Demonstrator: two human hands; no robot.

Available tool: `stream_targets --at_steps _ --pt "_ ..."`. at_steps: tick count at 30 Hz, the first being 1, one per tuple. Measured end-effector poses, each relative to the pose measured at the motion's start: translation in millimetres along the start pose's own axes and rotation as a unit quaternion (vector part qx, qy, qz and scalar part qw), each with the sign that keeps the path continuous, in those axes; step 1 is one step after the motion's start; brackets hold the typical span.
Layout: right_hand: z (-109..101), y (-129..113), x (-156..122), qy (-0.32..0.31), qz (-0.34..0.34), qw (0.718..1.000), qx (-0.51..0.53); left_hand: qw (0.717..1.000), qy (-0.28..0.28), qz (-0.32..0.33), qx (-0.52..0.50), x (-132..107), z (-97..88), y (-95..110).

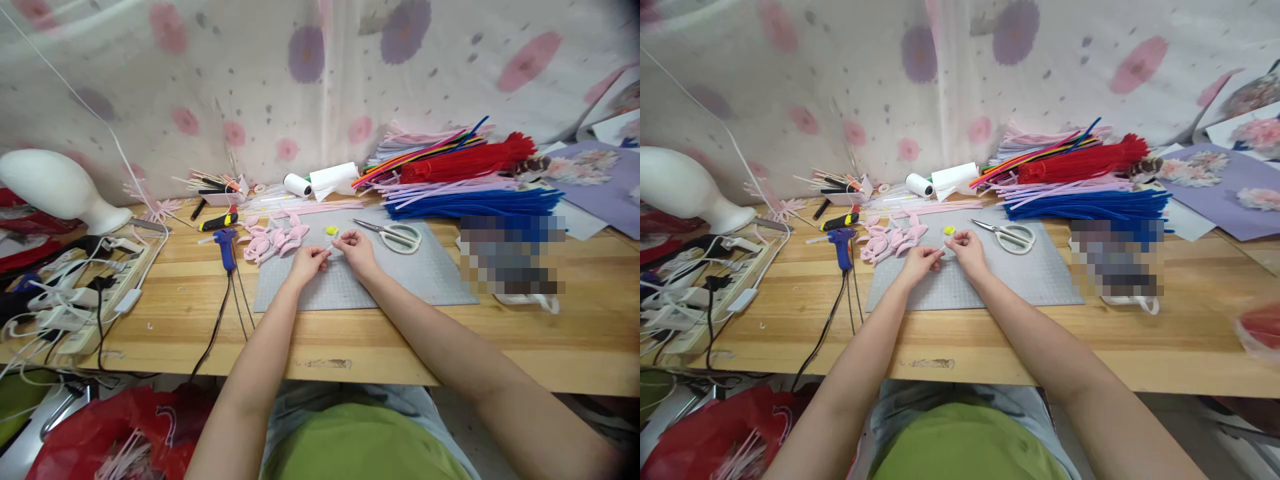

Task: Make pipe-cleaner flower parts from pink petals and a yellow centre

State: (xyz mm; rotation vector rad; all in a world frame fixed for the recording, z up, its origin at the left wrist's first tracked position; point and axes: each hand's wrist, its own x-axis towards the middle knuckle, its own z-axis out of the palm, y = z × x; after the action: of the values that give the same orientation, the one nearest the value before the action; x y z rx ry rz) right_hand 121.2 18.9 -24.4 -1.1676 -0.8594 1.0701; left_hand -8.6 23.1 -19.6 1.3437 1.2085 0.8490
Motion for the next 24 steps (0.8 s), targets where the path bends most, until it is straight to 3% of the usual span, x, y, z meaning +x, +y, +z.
stream_targets --at_steps 8,10,12,15,17,20,22,24 --pt "-2.5 -1.4 2.5 0.024 0.001 0.999 0.029 0.999 -0.037 0.005 0.040 -1.4 -5.8 -7.9" --pt "-3.4 -3.2 1.8 0.023 -0.001 0.999 0.023 0.993 0.005 0.050 0.105 -4.8 -9.8 -3.8" --pt "-3.3 -5.3 0.1 0.016 -0.007 1.000 0.011 0.972 0.094 0.127 0.174 -8.7 -13.2 2.8" --pt "-1.5 -7.1 -3.1 -0.004 -0.027 1.000 -0.003 0.939 0.191 0.207 0.197 -12.8 -12.5 11.1" --pt "-0.1 -7.2 -4.9 -0.016 -0.040 0.999 -0.007 0.956 0.167 0.194 0.145 -13.5 -6.6 12.4" --pt "0.8 -6.9 -6.1 -0.023 -0.052 0.998 -0.002 0.994 0.058 0.088 0.009 -13.1 7.1 9.4" --pt "0.6 -7.1 -6.3 -0.021 -0.050 0.999 -0.001 0.997 0.003 0.018 -0.074 -13.6 15.3 7.9" --pt "0.2 -7.7 -6.3 -0.014 -0.049 0.999 -0.010 0.991 -0.019 -0.012 -0.134 -14.8 20.2 8.1"
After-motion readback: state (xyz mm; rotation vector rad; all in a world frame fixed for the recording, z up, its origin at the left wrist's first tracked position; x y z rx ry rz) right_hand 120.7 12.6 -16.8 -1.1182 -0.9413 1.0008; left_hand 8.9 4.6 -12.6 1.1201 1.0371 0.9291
